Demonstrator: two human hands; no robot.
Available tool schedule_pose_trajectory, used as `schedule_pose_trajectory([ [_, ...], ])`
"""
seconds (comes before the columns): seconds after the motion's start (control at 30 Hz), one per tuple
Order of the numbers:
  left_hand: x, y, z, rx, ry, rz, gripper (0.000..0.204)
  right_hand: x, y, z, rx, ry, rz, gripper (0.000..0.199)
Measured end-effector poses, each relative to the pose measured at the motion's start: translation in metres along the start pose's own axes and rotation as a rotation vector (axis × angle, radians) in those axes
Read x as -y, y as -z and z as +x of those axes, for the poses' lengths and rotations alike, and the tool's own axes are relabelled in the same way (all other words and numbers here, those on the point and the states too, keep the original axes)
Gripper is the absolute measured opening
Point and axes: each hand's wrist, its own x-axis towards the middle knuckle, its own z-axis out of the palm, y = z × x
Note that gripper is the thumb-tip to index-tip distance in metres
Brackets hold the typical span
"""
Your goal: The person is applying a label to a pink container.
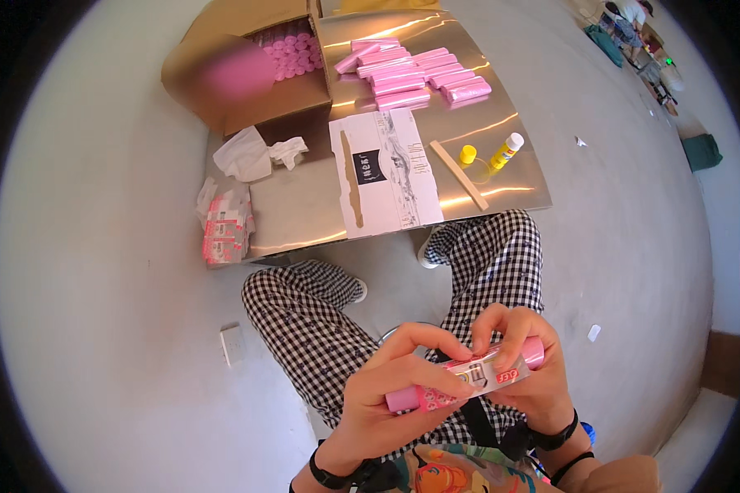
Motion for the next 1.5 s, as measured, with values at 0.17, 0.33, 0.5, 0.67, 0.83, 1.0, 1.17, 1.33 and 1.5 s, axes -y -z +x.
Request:
schedule_pose_trajectory([
  [0.17, 0.000, 0.003, 0.002, 0.036, -0.028, 0.038, 0.025, 0.004, -0.001, 0.003, 0.030, 0.059, -0.114, 0.026],
  [0.33, 0.005, 0.007, 0.004, 0.057, -0.017, 0.008, 0.024, 0.003, 0.000, 0.005, 0.051, 0.054, -0.138, 0.027],
  [0.5, 0.013, 0.014, 0.006, 0.048, 0.009, -0.053, 0.022, 0.003, 0.000, 0.009, 0.044, 0.029, -0.163, 0.026],
  [0.67, 0.027, 0.023, 0.011, 0.019, 0.053, -0.133, 0.021, -0.003, 0.005, 0.020, 0.062, -0.015, -0.181, 0.026],
  [0.83, 0.047, 0.034, 0.018, -0.012, 0.082, -0.142, 0.021, -0.018, 0.017, 0.034, 0.048, -0.044, -0.173, 0.025],
  [1.0, 0.058, 0.038, 0.023, -0.035, 0.110, -0.152, 0.021, -0.024, 0.024, 0.042, 0.040, -0.058, -0.188, 0.023],
  [1.17, 0.062, 0.042, 0.027, -0.036, 0.114, -0.153, 0.020, -0.028, 0.028, 0.045, 0.040, -0.054, -0.176, 0.022],
  [1.33, 0.062, 0.042, 0.026, -0.062, 0.110, -0.161, 0.020, -0.030, 0.028, 0.046, 0.052, -0.022, -0.195, 0.021],
  [1.5, 0.065, 0.039, 0.026, -0.067, 0.101, -0.166, 0.021, -0.030, 0.029, 0.045, 0.043, -0.003, -0.205, 0.020],
])
